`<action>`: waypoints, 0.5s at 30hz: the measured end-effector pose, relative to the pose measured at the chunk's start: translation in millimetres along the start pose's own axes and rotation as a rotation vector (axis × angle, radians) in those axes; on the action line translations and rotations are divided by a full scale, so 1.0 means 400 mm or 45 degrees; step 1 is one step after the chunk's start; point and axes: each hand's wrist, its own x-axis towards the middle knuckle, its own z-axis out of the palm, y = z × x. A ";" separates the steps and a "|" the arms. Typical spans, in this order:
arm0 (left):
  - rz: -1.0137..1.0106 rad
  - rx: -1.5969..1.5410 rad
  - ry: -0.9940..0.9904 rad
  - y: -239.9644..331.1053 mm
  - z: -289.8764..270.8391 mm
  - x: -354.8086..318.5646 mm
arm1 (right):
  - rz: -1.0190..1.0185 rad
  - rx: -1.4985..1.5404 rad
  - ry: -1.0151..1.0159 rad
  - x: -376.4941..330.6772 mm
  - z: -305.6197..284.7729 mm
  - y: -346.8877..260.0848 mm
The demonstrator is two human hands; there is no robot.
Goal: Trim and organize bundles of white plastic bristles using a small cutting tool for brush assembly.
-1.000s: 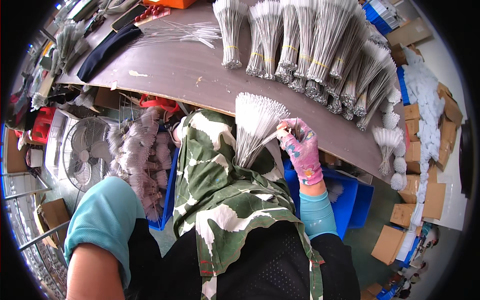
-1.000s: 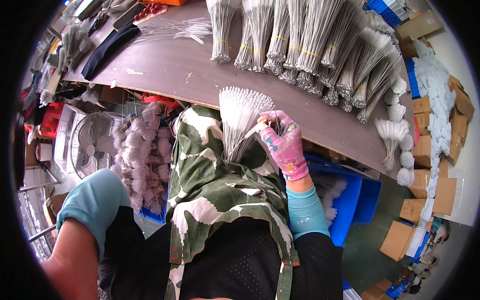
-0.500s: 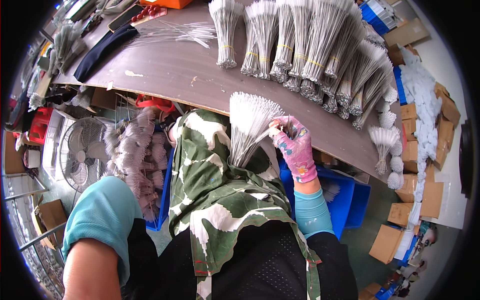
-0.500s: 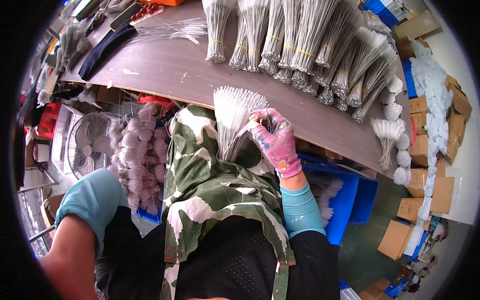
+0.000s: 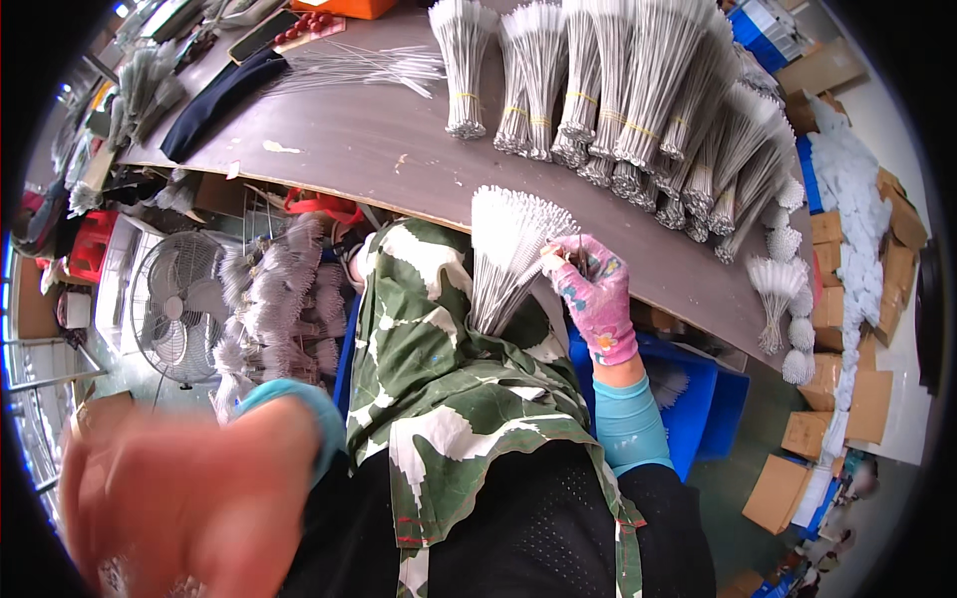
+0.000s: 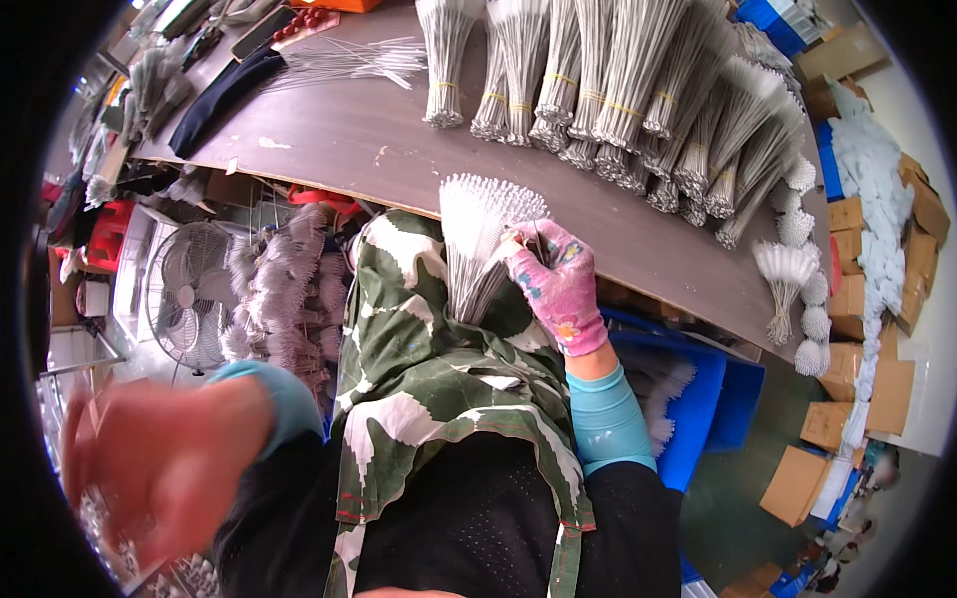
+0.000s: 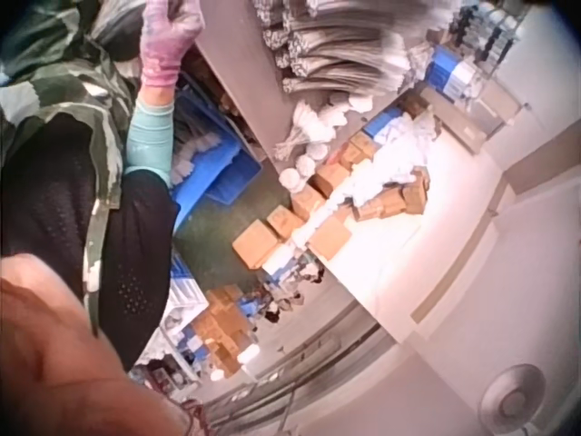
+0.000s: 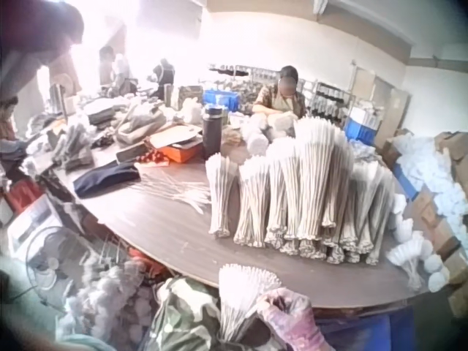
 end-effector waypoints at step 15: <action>-2.220 0.587 0.123 -0.219 -0.187 -0.669 | -0.798 -0.866 0.536 0.082 -0.085 -0.066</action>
